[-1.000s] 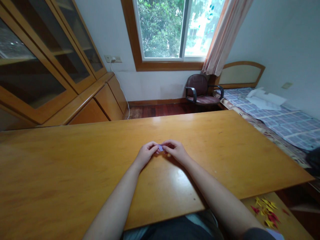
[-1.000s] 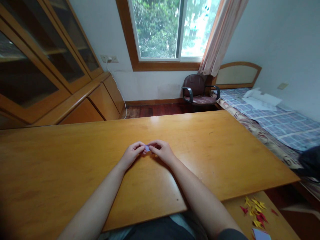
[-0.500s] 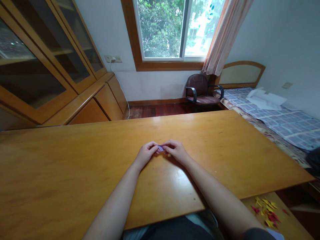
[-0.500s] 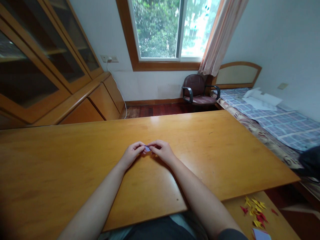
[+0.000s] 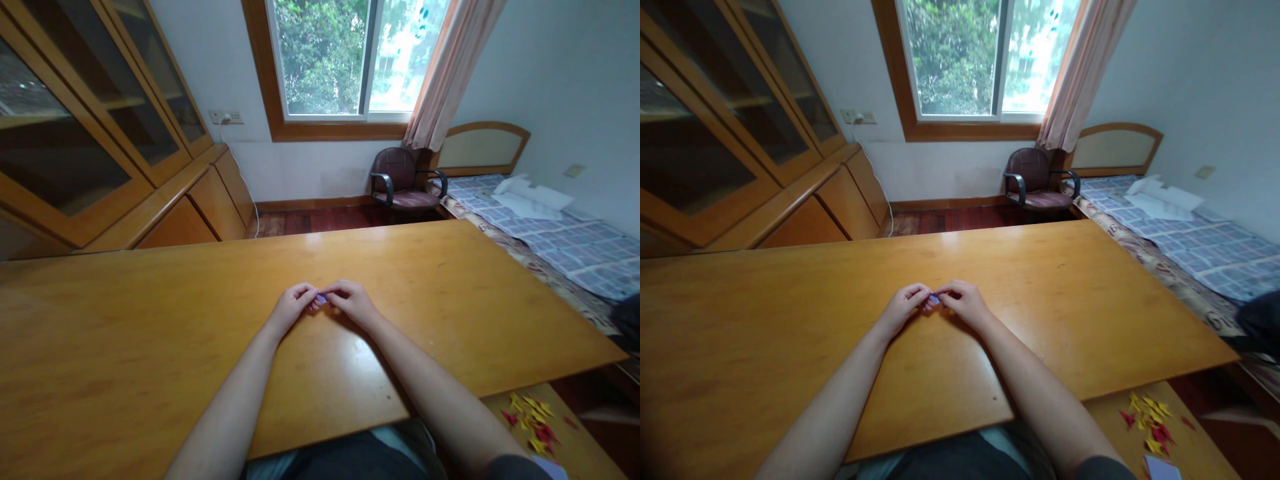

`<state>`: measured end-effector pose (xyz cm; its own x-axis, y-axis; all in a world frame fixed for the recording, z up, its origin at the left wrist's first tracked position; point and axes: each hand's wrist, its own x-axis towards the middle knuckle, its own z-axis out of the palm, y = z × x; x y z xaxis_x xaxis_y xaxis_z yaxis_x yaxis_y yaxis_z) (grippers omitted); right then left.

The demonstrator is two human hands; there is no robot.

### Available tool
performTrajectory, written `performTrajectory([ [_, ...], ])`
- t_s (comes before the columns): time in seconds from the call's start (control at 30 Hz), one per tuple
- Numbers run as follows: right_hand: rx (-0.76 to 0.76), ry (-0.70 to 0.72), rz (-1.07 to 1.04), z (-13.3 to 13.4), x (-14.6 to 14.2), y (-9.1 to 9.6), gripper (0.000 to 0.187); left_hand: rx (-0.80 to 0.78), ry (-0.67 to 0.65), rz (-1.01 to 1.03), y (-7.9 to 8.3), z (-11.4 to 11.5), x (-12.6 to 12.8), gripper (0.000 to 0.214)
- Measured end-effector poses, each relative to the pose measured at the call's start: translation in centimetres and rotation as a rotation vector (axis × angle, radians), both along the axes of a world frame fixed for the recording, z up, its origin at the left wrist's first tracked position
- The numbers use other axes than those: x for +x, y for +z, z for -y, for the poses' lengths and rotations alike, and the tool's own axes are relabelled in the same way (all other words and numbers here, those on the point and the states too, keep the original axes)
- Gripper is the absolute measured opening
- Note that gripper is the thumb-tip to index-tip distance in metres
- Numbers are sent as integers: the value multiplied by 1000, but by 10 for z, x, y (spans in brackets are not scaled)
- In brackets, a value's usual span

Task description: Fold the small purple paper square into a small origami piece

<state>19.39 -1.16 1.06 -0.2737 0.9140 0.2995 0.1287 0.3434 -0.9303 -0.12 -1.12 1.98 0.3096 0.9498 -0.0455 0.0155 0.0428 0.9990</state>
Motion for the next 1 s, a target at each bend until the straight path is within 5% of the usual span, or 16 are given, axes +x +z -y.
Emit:
performTrajectory([
  [0.63,-81,-15,-49,-1,-2,2,15,-16,62,26,1,4,3,36],
  [1.0,61,43,19,1,1,11,18,38,71,-42,3,4,4,21],
])
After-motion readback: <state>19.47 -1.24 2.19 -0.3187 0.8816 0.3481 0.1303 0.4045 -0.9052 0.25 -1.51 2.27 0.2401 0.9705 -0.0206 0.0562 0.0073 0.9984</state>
